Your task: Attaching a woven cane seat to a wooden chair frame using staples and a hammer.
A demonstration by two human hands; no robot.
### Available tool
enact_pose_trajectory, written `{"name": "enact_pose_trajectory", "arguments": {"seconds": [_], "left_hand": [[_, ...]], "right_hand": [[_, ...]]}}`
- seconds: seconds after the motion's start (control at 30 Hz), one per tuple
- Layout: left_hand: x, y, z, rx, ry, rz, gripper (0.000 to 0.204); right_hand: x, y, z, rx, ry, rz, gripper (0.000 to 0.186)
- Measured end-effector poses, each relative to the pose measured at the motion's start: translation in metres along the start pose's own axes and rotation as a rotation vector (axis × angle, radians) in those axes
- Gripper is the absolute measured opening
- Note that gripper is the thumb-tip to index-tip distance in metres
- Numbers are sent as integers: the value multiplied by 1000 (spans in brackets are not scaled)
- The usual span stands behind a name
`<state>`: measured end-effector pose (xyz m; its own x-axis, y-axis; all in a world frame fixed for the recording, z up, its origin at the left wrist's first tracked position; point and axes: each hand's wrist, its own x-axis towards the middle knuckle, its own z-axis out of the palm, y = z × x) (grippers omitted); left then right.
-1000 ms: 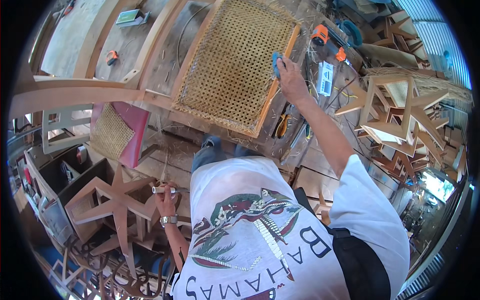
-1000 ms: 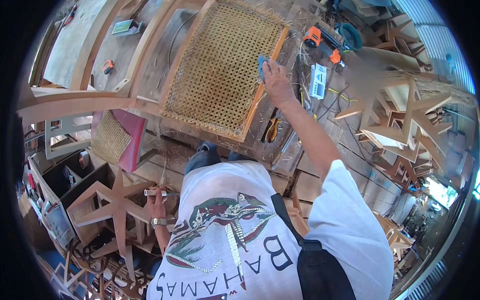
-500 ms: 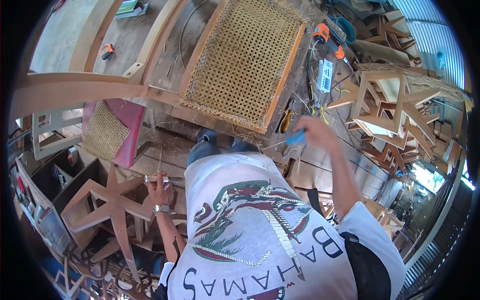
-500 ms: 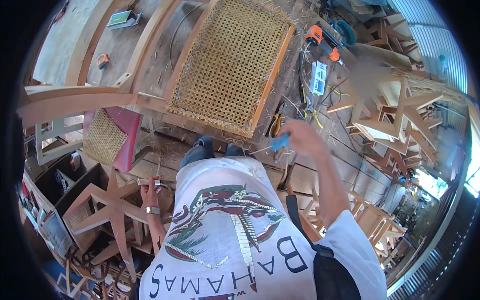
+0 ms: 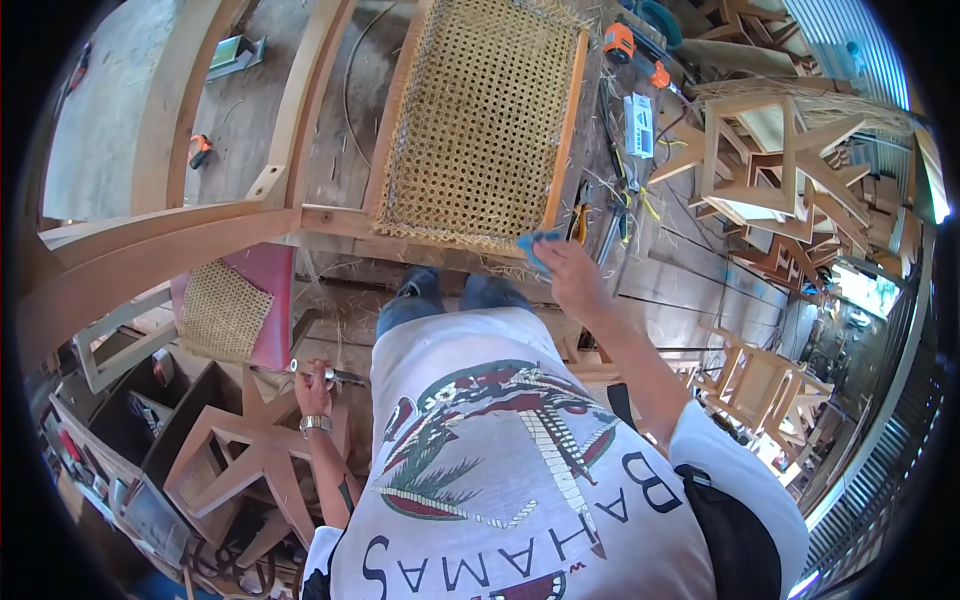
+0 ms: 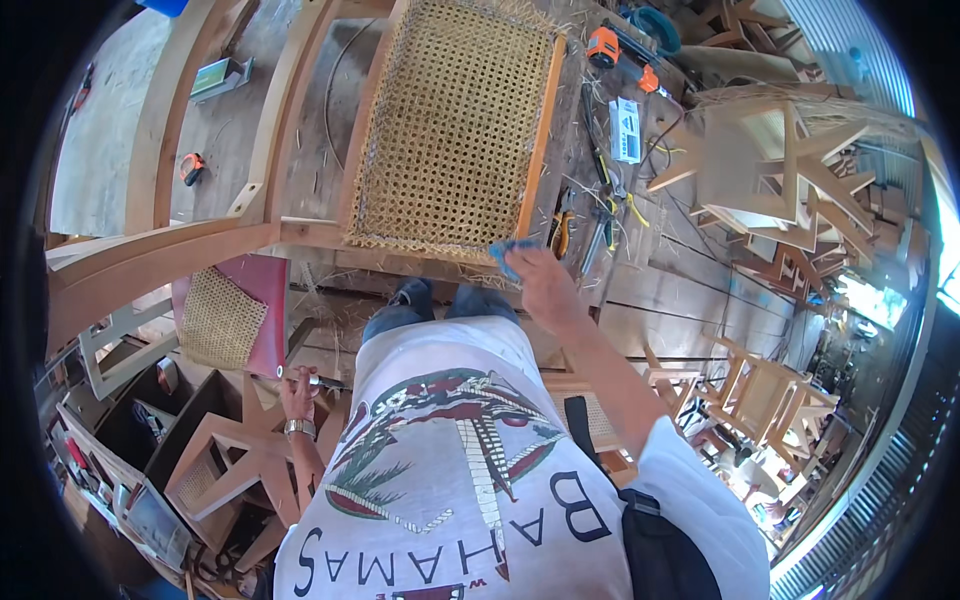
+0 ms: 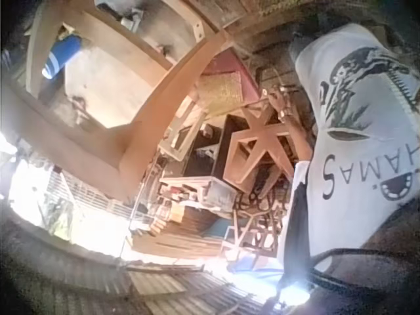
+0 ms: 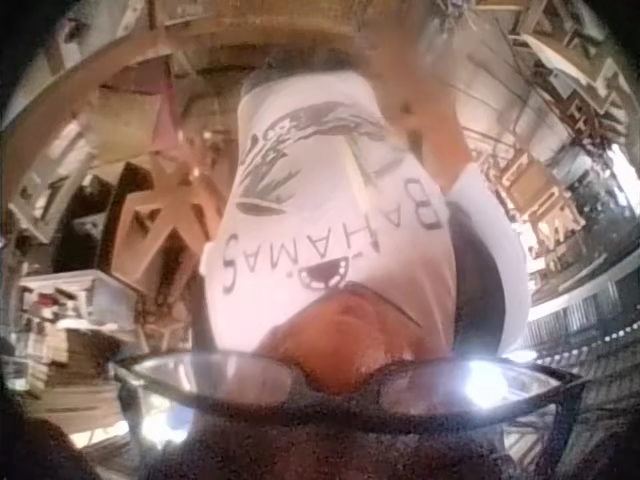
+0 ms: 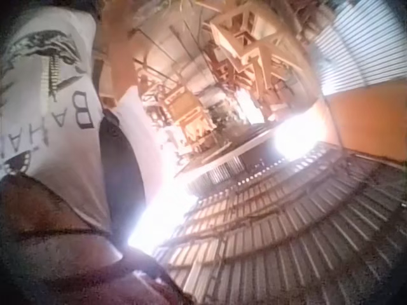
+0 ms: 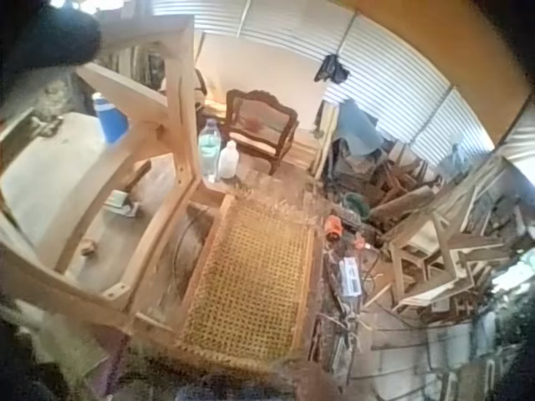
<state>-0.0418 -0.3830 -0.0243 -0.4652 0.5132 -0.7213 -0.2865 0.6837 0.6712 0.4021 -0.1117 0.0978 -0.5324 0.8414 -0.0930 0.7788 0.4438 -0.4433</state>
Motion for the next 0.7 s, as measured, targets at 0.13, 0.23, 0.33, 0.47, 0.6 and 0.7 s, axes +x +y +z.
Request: {"name": "enact_pose_trajectory", "arguments": {"seconds": [0.13, 0.23, 0.33, 0.47, 0.6, 0.7], "left_hand": [[12, -30, -21, 107, -12, -72, 28], [18, -37, -22, -37, -24, -120, 29], [27, -45, -27, 36, 5, -173, 27], [22, -50, -25, -11, -19, -119, 30], [-2, -59, -25, -67, 46, -40, 23], [-30, -82, -33, -47, 12, -68, 18]], "right_hand": [[-1, 2, -50, 244, 53, 493, 40], [31, 26, -74, 130, 307, 426, 40], [78, 43, -79, -143, 413, 42, 43], [104, 76, -20, -140, 334, -132, 46], [21, 60, 34, -83, 349, -84, 42], [-12, 41, -17, 277, -277, 268, 41]]}}
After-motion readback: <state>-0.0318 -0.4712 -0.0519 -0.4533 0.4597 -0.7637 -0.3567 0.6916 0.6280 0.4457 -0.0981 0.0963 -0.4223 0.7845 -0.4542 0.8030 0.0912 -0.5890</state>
